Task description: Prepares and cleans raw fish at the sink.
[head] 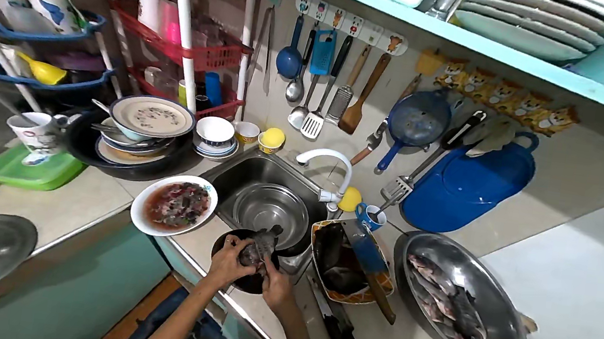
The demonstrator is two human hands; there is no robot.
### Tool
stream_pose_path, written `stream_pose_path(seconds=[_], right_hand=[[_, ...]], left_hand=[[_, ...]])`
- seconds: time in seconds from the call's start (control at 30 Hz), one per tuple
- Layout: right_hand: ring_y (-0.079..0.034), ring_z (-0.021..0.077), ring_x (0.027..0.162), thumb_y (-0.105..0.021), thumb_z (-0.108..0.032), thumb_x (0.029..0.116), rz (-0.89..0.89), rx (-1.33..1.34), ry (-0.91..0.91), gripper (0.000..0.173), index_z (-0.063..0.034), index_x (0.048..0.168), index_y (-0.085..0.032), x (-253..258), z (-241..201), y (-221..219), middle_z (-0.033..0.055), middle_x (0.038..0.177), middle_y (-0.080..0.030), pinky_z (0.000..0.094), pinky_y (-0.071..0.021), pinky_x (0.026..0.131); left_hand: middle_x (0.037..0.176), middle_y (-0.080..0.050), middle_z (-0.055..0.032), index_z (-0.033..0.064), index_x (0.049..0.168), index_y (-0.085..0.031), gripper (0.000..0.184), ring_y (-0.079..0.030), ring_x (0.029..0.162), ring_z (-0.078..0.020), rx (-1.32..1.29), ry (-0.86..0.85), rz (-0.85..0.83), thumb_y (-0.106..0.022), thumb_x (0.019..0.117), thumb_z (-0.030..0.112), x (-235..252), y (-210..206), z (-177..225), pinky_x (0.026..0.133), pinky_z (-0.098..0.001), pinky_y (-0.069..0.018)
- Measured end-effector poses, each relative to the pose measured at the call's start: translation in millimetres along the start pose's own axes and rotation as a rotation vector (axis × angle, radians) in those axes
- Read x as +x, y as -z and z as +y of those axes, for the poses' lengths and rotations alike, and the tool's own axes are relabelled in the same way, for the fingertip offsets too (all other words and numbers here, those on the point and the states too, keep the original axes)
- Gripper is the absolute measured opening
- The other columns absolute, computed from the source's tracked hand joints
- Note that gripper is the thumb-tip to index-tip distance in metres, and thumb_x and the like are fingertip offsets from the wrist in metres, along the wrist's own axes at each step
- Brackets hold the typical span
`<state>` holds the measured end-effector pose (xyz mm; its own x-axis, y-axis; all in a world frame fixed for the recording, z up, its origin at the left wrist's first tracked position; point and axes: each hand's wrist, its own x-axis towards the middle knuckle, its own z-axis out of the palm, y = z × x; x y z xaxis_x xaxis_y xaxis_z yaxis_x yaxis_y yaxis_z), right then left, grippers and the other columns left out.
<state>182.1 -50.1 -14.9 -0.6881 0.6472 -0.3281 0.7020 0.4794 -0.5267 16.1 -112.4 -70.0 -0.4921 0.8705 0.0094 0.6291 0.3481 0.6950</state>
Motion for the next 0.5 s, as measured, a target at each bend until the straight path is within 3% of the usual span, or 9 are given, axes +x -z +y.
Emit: stream_pose_path(seconds=[0.1,0.2,0.37,0.5], right_hand=[[-0.066,0.0433,0.115,-0.04,-0.01,0.108,-0.044,-0.098,-0.065,0.062,-0.0154,0.166,-0.019,-11,-13,-8,0.0285,0.123,-0.067,0.0539,-0.0497,0.103],[-0.069,0.0424,0.109,-0.042,-0.008,0.1065,-0.001,-0.051,-0.051,0.062,-0.0128,0.165,-0.022,-23,-10,-15,0.0287,0.119,-0.068,0.0531,-0.0521,0.099],[-0.069,0.0414,0.111,-0.04,-0.008,0.1077,-0.002,0.006,-0.066,0.059,-0.0126,0.164,-0.024,-20,-1,6,0.0273,0.119,-0.069,0.055,-0.0507,0.1],[-0.068,0.0416,0.112,-0.042,-0.006,0.1061,0.032,0.028,-0.048,0.06,-0.008,0.163,-0.025,-7,7,-4,0.0284,0.121,-0.069,0.0536,-0.0504,0.102]], left_hand=[[0.145,-0.048,-0.0287,0.0186,0.14,-0.064,0.072,-0.065,0.109,-0.043,0.04,0.021,0.001,-0.083,0.0751,0.044,3,0,5,0.086,-0.0559,-0.0553],[0.144,-0.048,-0.029,0.0212,0.138,-0.065,0.071,-0.065,0.108,-0.0425,0.055,0.018,0.0,-0.086,0.073,0.041,4,-2,5,0.084,-0.0551,-0.056],[0.144,-0.047,-0.0301,0.0229,0.137,-0.066,0.07,-0.065,0.108,-0.0435,0.027,-0.014,-0.004,-0.086,0.0746,0.045,3,-1,1,0.086,-0.055,-0.0562],[0.148,-0.042,-0.0314,0.0225,0.139,-0.064,0.076,-0.065,0.109,-0.0447,0.006,-0.098,-0.027,-0.09,0.0697,0.041,-1,0,-7,0.084,-0.0557,-0.0569]])
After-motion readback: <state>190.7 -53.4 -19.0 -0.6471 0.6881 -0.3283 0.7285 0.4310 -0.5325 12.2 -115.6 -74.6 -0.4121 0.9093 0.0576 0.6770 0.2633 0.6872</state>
